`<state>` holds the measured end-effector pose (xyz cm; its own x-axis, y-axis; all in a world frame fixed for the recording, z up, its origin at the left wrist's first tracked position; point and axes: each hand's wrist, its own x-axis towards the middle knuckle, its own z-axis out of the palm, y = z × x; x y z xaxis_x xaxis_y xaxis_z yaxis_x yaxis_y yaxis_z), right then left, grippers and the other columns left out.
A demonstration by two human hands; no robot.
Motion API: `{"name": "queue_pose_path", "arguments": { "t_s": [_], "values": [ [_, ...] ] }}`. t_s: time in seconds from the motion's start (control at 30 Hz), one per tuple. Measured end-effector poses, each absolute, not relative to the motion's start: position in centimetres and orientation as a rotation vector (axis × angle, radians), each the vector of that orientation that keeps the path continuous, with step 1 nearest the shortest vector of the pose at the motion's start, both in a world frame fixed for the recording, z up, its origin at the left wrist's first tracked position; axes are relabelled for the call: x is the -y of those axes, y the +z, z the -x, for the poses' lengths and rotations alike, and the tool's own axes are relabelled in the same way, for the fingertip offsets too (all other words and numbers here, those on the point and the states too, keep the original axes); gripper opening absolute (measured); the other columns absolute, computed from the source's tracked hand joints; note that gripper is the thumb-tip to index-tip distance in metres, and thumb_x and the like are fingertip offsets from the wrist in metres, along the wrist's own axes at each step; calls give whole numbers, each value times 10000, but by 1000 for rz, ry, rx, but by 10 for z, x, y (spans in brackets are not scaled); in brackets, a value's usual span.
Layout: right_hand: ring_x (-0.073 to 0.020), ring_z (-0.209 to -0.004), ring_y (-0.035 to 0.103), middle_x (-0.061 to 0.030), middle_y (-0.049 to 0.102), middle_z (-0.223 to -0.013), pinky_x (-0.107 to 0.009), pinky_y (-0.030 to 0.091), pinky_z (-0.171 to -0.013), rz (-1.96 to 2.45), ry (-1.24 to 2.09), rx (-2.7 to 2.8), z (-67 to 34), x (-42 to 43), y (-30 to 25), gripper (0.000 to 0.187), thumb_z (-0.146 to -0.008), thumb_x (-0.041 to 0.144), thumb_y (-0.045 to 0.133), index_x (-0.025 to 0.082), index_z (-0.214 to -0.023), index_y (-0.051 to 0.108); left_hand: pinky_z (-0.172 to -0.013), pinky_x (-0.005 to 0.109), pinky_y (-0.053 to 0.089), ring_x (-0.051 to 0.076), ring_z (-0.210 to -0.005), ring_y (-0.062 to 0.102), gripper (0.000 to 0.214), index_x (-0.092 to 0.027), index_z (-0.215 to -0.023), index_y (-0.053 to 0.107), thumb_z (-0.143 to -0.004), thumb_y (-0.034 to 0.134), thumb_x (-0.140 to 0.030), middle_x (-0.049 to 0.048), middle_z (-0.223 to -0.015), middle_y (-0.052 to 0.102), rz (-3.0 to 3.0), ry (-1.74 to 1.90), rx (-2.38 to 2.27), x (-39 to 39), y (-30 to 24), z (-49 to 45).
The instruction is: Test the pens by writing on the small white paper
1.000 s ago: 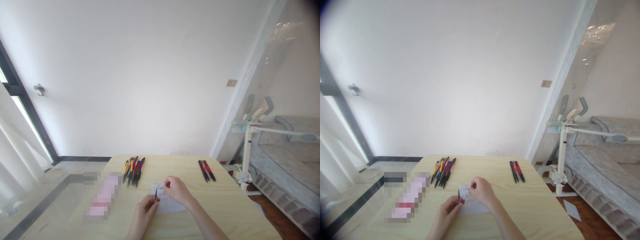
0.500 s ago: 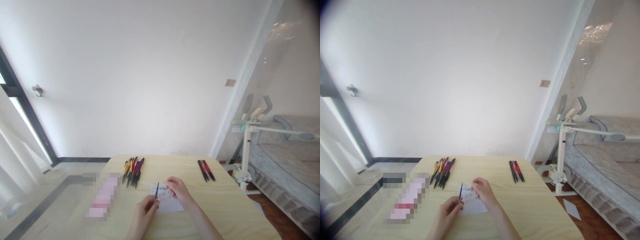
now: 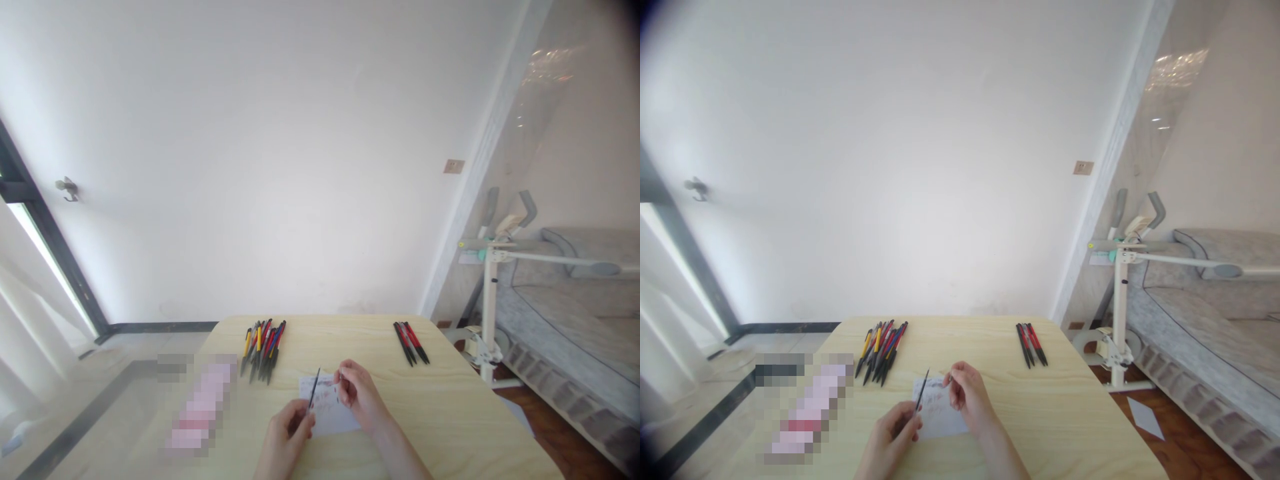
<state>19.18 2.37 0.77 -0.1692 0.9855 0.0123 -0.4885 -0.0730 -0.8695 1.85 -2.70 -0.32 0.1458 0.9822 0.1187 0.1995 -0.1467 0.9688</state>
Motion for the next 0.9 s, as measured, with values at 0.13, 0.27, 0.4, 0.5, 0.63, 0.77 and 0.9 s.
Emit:
{"name": "queue_pose_path", "arguments": {
  "t_s": [0.13, 0.27, 0.4, 0.5, 0.63, 0.77, 0.9],
  "values": [
    [-18, -346, 366, 37, 555, -604, -158, 232, -349, 679, 1572, 842, -195, -26, 1, 182, -728, 311, 578, 172, -679, 470, -554, 211, 400, 128, -574, 534, 230, -159, -822, 602, -795, 506, -365, -2, -633, 575, -1542, 1068, -1200, 28, 1, -19],
    [-14, -332, 318, 63, 508, -526, -156, 204, -343, 621, 1583, 759, -197, -28, -1, 178, -732, 284, 598, 173, -670, 473, -547, 208, 392, 126, -567, 524, 238, -156, -800, 615, -793, 505, -368, -8, -611, 567, -1576, 1041, -1214, 29, 2, -19],
    [-12, -331, 258, 83, 466, -482, -154, 173, -341, 562, 1604, 712, -201, -28, 0, 165, -734, 271, 609, 178, -683, 482, -541, 212, 396, 130, -562, 525, 256, -151, -805, 625, -789, 505, -376, -4, -600, 574, -1603, 1029, -1244, 29, -1, -20],
    [-12, -334, 244, 85, 458, -476, -154, 172, -342, 570, 1598, 711, -203, -29, 0, 188, -735, 284, 616, 178, -664, 477, -541, 216, 406, 135, -560, 532, 276, -146, -806, 639, -776, 515, -391, 4, -595, 592, -1626, 1018, -1287, 28, -1, -20],
    [-17, -334, 231, 93, 427, -450, -156, 174, -343, 580, 1590, 736, -204, -29, -2, 201, -741, 294, 612, 179, -654, 472, -571, 223, 433, 150, -595, 560, 318, -145, -848, 667, -757, 532, -418, 20, -617, 629, -1656, 1021, -1333, 29, 0, -19],
    [-18, -335, 227, 95, 413, -444, -158, 167, -345, 585, 1578, 766, -205, -28, -3, 187, -747, 295, 604, 178, -668, 482, -592, 234, 458, 163, -618, 587, 334, -148, -891, 676, -753, 539, -420, 38, -666, 667, -1662, 1011, -1352, 29, -1, -18],
    [-17, -337, 235, 94, 416, -451, -158, 155, -345, 607, 1564, 782, -206, -28, -2, 181, -731, 292, 618, 178, -673, 490, -621, 245, 472, 174, -653, 606, 317, -148, -908, 675, -759, 542, -394, 55, -726, 688, -1691, 995, -1377, 29, -3, -19]
  ]
}}
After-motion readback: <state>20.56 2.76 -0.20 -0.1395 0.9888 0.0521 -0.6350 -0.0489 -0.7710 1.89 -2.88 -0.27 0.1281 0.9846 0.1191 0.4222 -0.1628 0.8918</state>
